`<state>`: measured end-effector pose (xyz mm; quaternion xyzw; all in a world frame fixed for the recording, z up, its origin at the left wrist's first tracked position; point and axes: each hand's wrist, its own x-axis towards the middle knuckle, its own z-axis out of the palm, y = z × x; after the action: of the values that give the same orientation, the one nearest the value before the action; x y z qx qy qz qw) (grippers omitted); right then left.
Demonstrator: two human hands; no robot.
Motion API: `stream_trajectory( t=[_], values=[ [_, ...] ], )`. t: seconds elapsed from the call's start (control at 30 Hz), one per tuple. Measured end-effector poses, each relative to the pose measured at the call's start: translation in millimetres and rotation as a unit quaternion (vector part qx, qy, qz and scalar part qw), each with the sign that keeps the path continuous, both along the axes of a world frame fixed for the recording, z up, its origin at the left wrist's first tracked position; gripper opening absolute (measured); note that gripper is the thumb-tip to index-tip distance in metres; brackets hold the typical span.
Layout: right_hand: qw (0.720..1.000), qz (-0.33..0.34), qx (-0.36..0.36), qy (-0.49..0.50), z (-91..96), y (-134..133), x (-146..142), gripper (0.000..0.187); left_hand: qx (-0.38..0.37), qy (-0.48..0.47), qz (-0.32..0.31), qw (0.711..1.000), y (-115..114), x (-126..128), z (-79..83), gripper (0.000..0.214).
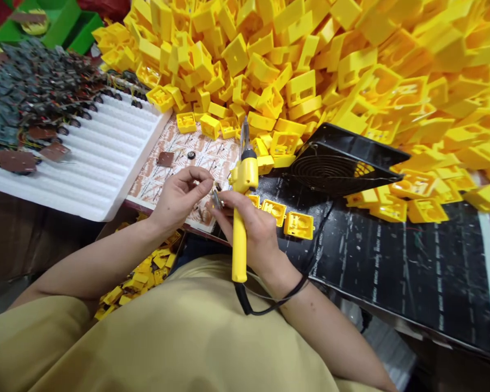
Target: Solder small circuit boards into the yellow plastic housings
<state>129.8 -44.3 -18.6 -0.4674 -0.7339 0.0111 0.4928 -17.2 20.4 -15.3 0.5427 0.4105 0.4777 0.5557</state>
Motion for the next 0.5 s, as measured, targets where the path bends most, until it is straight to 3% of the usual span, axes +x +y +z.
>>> stream_trajectory(
  t=[0.13, 0.23, 0.37, 0.43, 0.5],
  values=[
    [0.998, 0.027, -0.056, 0.02, 0.5, -0.6, 7.6, 0.037, -0.01, -0.011, -0.034, 0.999, 5.8, -12.4, 5.3, 0.028],
    [0.995, 0.037, -0.076, -0.046, 0.6, 5.2, 24.7, 0.048, 0.057, 0.133, -0.078, 0.986, 16.0, -28.2, 16.0, 0.019],
    [0.982, 0.087, -0.084, -0.144, -7.5, 17.5, 36.3, 0.044, 0.196, 0.361, -0.179, 0.894, 23.0, -39.1, 19.0, 0.013],
    [0.979, 0.099, -0.089, -0.152, -13.3, 21.0, 34.8, 0.039, 0.221, 0.425, -0.2, 0.855, 21.8, -37.4, 14.5, 0.014],
    [0.979, 0.097, -0.089, -0.156, -16.4, 21.2, 32.5, 0.038, 0.214, 0.454, -0.21, 0.839, 19.5, -34.1, 9.5, 0.014]
  ],
)
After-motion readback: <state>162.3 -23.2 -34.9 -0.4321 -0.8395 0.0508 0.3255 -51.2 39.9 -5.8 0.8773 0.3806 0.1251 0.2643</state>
